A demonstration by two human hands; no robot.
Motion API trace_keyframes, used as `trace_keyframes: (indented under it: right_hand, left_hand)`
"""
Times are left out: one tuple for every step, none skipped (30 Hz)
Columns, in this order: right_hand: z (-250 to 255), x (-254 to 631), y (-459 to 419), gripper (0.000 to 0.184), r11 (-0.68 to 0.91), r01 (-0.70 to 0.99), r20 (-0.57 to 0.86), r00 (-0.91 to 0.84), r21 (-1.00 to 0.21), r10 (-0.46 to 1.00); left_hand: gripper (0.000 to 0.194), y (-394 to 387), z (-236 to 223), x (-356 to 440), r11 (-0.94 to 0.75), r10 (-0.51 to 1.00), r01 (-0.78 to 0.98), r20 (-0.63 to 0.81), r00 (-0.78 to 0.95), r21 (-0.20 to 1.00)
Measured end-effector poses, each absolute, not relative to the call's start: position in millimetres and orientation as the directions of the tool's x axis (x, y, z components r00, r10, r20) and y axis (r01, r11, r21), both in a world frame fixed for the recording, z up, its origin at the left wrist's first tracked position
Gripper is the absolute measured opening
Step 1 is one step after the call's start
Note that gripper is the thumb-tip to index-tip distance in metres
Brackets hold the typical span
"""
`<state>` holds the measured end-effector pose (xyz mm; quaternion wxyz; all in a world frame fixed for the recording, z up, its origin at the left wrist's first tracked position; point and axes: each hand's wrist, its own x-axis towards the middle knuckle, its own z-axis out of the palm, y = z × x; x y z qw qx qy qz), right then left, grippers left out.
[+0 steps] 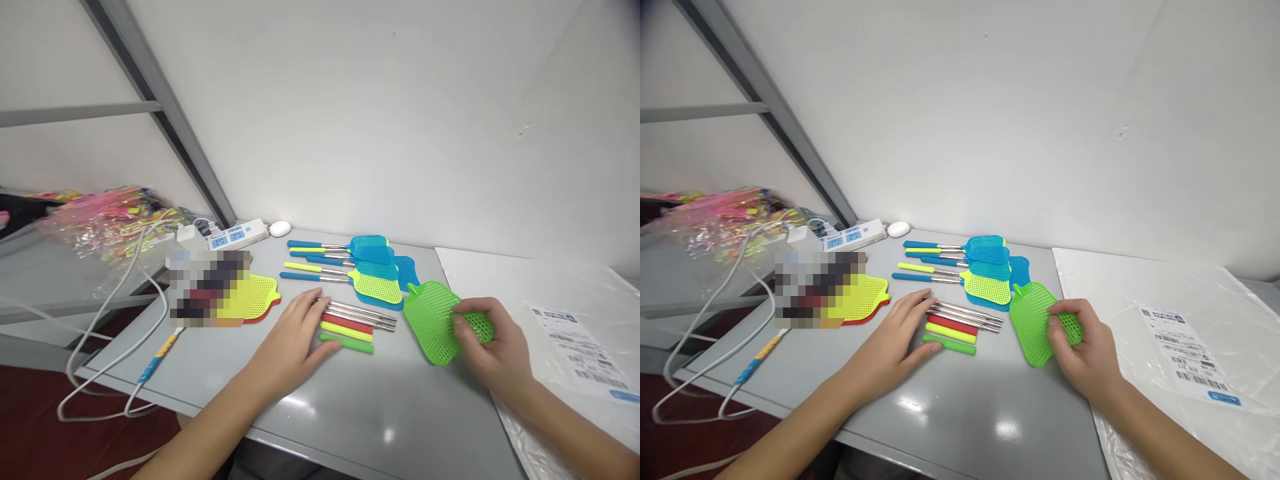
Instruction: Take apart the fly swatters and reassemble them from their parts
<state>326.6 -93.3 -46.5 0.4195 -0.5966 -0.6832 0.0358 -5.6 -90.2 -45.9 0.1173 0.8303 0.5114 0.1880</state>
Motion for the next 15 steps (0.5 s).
trace_keyframes:
  right_hand:
    - [-46.5,328.1,-92.3,0.010,0.291,0.793,0.554,0.070,-0.536,0.830]
    - [-46.4,329.4,-91.5,0.014,0.304,0.800,0.583,0.068,-0.517,0.810]
    - [-45.8,330.7,-90.9,0.018,0.321,0.811,0.616,0.061,-0.489,0.785]
    - [-44.8,331.8,-90.8,0.023,0.340,0.824,0.651,0.046,-0.454,0.758]
    - [-43.2,332.9,-91.3,0.028,0.358,0.836,0.680,0.023,-0.415,0.733]
    - [-41.1,333.8,-92.6,0.032,0.373,0.848,0.700,-0.004,-0.376,0.714]
    - [-38.5,334.2,-94.6,0.034,0.386,0.857,0.706,-0.038,-0.341,0.707]
    - [-35.4,334.0,-97.3,0.035,0.408,0.858,0.701,-0.081,-0.312,0.708]
    - [-31.9,332.8,-100.3,0.033,0.442,0.847,0.691,-0.130,-0.295,0.711]
    - [-28.0,330.1,-103.2,0.031,0.491,0.820,0.681,-0.182,-0.293,0.710]
    - [-23.5,325.7,-105.7,0.029,0.550,0.777,0.666,-0.237,-0.307,0.707]
    - [-18.4,319.3,-107.4,0.026,0.616,0.713,0.648,-0.301,-0.334,0.699]
    - [-12.7,310.8,-108.0,0.025,0.679,0.637,0.630,-0.368,-0.366,0.684]
    - [-6.6,300.3,-107.2,0.023,0.727,0.564,0.610,-0.432,-0.391,0.664]
    - [-0.2,288.1,-105.1,0.023,0.759,0.510,0.589,-0.490,-0.404,0.643]
  left_hand:
    - [0.064,-89.6,-46.2,-5.8,-0.459,0.889,0.800,0.199,0.413,0.386]
    - [0.066,-89.1,-46.3,-6.3,-0.467,0.884,0.795,0.210,0.417,0.388]
    - [0.067,-88.6,-45.9,-6.8,-0.473,0.881,0.789,0.224,0.417,0.392]
    - [0.067,-88.6,-44.8,-7.3,-0.479,0.878,0.783,0.242,0.414,0.398]
    - [0.067,-89.3,-42.8,-7.4,-0.483,0.875,0.775,0.262,0.408,0.407]
    - [0.067,-91.0,-39.9,-7.0,-0.488,0.871,0.764,0.285,0.399,0.421]
    - [0.068,-93.9,-36.2,-5.7,-0.493,0.868,0.750,0.309,0.388,0.441]
    - [0.070,-98.0,-31.9,-3.2,-0.497,0.865,0.731,0.332,0.377,0.467]
    - [0.073,-103.1,-27.3,0.5,-0.505,0.861,0.706,0.354,0.366,0.497]
    - [0.075,-108.9,-22.7,5.4,-0.512,0.857,0.676,0.371,0.358,0.530]
    - [0.076,-114.9,-18.6,11.0,-0.526,0.849,0.640,0.386,0.361,0.560]
    - [0.073,-120.4,-15.2,16.7,-0.553,0.833,0.597,0.410,0.372,0.582]
    - [0.062,-124.9,-12.7,21.7,-0.591,0.806,0.550,0.453,0.381,0.591]
    - [0.041,-128.1,-11.0,25.2,-0.634,0.772,0.506,0.508,0.382,0.585]
    - [0.028,-129.9,-10.0,26.4,-0.684,0.728,0.464,0.569,0.383,0.563]
